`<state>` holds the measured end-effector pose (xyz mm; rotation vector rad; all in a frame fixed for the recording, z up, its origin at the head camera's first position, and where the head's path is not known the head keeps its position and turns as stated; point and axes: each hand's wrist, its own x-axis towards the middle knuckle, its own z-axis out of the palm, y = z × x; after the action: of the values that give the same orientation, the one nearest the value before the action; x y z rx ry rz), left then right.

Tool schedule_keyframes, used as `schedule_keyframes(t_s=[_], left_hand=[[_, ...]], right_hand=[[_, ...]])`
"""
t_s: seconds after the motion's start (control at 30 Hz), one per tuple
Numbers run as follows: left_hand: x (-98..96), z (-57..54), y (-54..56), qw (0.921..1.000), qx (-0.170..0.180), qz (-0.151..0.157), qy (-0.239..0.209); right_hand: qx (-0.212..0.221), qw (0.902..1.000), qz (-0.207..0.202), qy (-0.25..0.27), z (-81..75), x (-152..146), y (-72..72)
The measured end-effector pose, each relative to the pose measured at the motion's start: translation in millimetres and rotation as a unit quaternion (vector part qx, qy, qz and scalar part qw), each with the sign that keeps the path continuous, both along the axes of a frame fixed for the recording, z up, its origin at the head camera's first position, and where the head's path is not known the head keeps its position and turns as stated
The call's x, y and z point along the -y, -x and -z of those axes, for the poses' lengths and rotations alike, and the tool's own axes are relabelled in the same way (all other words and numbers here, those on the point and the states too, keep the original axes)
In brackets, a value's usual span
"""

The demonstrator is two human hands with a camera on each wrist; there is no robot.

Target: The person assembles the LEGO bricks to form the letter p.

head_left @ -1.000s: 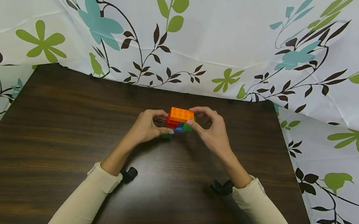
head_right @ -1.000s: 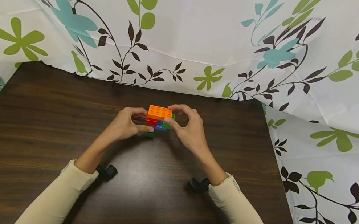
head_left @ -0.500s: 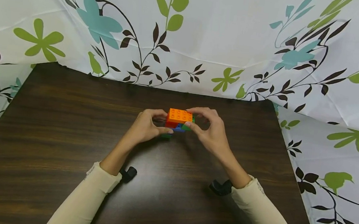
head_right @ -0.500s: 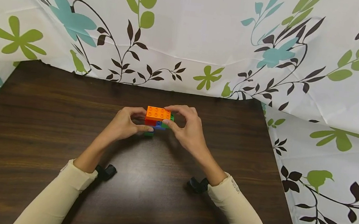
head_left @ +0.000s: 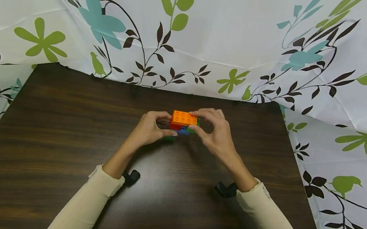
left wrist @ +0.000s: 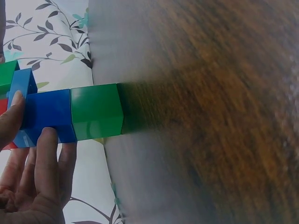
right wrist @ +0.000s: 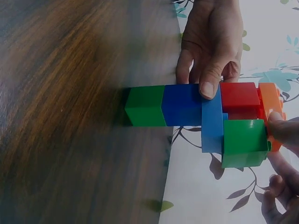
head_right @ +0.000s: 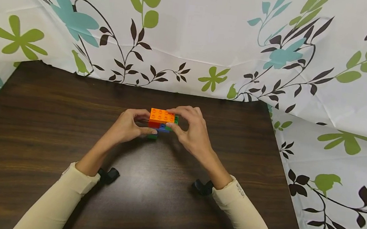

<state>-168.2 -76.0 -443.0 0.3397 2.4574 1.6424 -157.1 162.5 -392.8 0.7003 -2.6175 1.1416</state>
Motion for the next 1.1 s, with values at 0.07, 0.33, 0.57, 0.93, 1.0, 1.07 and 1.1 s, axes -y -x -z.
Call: schedule_keyframes(t_s=[0.07, 0.33, 0.57, 0.93, 1.0, 1.07, 1.1], left_hand=[[0.1, -0.4, -0.2, 1.0000, 0.002, -0.001, 0.001], [-0.3, -1.5, -0.4, 1.0000, 0.001, 0.001, -0.001], [1.5, -1.7, -0.6, 1.0000, 0.003, -0.001, 0.003], [0.6, 1.0, 0.1, 0.9998, 0.016, 0.005, 0.005], [0.6, 1.1, 0.3, 0.9999, 0.015, 0.004, 0.004], [0.7, 1.0, 0.5, 0.9999, 0.014, 0.002, 0.004], [0.7, 0.8, 0.6, 0.9999, 0.013, 0.001, 0.005]], right_hand=[[-0.005, 1.0000, -0.004, -0.004, -1.0, 0.3, -0.7], [-0.020, 0.9996, -0.015, -0.012, -4.8, -0.4, 1.8], [-0.007, 0.9993, -0.024, -0.026, -10.2, 1.7, 2.7], [0.005, 0.9966, -0.022, -0.079, -14.9, -2.2, 5.5], [0.005, 0.9958, -0.023, -0.088, -16.4, -1.9, 6.0], [0.009, 0.9947, -0.024, -0.100, -18.9, -1.3, 6.6], [0.011, 0.9940, -0.024, -0.106, -20.3, -1.0, 7.0]])
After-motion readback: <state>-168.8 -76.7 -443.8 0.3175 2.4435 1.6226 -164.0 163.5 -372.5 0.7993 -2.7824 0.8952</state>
